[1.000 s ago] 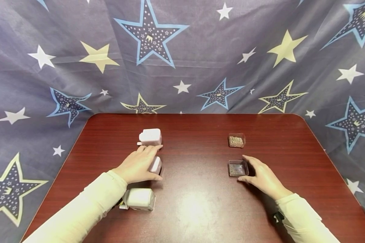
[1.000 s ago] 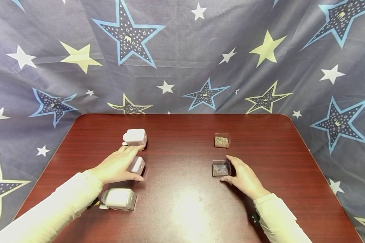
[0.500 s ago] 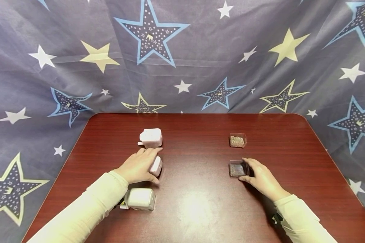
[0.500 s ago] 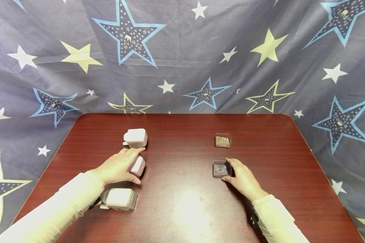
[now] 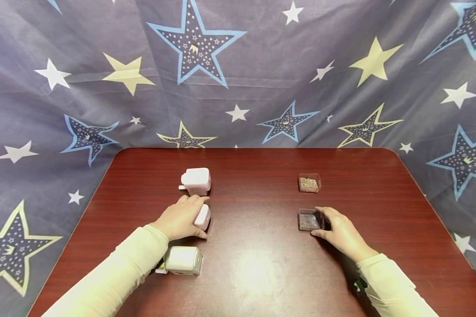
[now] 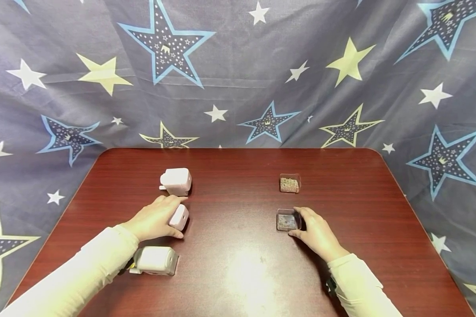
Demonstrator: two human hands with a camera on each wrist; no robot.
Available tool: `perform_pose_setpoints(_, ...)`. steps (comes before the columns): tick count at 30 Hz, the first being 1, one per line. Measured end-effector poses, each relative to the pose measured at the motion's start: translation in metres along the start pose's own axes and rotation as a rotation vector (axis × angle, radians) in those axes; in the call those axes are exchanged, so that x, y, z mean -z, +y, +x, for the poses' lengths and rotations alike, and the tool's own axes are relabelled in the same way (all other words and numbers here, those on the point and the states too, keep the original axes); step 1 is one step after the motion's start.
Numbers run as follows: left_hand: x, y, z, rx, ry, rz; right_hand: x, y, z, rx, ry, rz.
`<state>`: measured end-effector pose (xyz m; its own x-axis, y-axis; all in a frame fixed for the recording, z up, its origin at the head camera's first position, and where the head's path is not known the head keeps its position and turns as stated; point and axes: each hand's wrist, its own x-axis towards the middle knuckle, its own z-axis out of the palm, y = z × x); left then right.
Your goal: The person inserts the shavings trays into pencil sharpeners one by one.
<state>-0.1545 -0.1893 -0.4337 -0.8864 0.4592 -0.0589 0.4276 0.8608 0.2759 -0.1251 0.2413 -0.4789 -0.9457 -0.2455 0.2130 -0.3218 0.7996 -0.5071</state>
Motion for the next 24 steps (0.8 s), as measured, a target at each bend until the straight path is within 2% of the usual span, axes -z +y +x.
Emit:
perform_pose_setpoints(6,-0.0023,0.0002,-0.0020,-0.007,0.030,-0.004,0.0007,-0.0019,0.0001,-0.006,0.001,0.001)
perform_pose_setpoints(13,-0.0059,-0.0001,0.0008,0.001,0.024,0.011,-0.0010,-0.0006,-0.0012,-0.003,0.023,-0.006)
perform_pose_setpoints(24,-0.0051,0.0004,0.0010,-0.011,0.026,0.030,0.0007,-0.0008,0.0009,-0.033,-0.018,-0.024)
